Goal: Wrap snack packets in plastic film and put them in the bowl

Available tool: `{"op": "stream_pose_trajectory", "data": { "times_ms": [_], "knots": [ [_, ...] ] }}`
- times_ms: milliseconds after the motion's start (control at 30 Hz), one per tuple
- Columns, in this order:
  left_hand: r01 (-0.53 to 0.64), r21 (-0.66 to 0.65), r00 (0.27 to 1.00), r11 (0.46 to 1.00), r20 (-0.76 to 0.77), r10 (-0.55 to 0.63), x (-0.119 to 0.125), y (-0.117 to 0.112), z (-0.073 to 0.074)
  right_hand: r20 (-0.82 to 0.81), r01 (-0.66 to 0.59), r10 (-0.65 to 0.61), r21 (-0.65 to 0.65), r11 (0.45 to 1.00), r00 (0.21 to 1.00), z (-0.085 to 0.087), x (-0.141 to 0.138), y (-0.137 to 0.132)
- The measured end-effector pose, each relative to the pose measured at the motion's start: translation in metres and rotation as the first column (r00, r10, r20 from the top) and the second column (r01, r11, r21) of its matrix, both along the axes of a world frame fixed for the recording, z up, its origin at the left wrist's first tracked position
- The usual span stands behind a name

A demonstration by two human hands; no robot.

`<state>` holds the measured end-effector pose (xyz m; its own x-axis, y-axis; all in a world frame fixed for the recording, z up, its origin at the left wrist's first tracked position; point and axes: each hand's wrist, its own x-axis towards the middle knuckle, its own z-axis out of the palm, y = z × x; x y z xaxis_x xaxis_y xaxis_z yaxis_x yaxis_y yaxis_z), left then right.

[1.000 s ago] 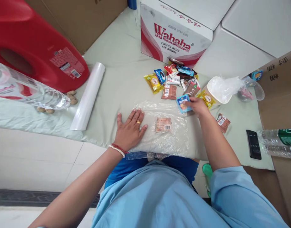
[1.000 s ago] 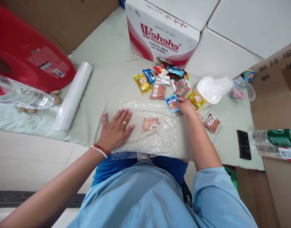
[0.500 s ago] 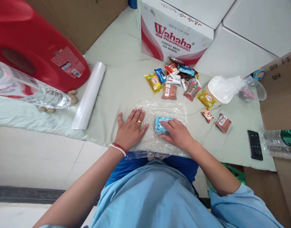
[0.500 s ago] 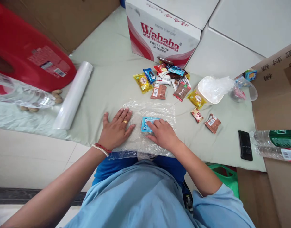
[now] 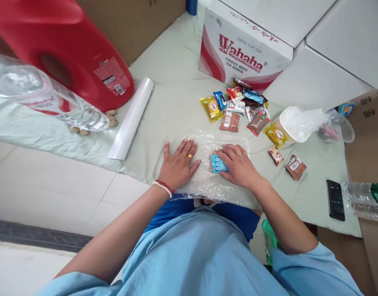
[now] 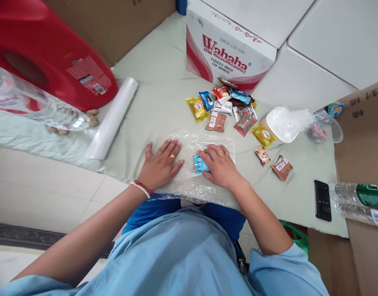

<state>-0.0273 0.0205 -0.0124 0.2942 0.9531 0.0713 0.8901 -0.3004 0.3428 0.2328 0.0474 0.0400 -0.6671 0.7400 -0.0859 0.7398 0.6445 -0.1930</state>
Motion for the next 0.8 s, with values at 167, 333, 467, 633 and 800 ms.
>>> {"op": "stream_pose_trajectory", "data": {
  "times_ms": [167,333,467,633,800],
  "knots": [
    [0.002,-0.009,1.000,1.000,0.001,-0.002,-0.002,0.000,0.001,-0.030,0.008,-0.007,0.039,0.999,1.000,-0.008,0.006,-0.006],
    [0.009,0.002,1.000,1.000,0.000,-0.009,-0.001,0.000,0.000,0.022,0.047,-0.047,-0.003,0.999,0.999,-0.008,-0.004,0.001],
    [0.002,0.005,1.000,1.000,-0.012,-0.002,-0.001,0.000,-0.001,0.004,0.046,-0.046,-0.021,0.999,0.999,-0.006,0.007,0.004],
    [0.004,-0.003,1.000,1.000,-0.019,-0.004,-0.001,0.001,-0.001,-0.158,0.158,-0.161,-0.033,0.987,0.974,0.006,0.039,0.004],
    [0.004,0.016,1.000,1.000,-0.005,-0.004,-0.001,0.001,-0.002,-0.249,0.135,-0.150,-0.076,0.988,0.957,0.017,0.016,0.004]
  ]
}}
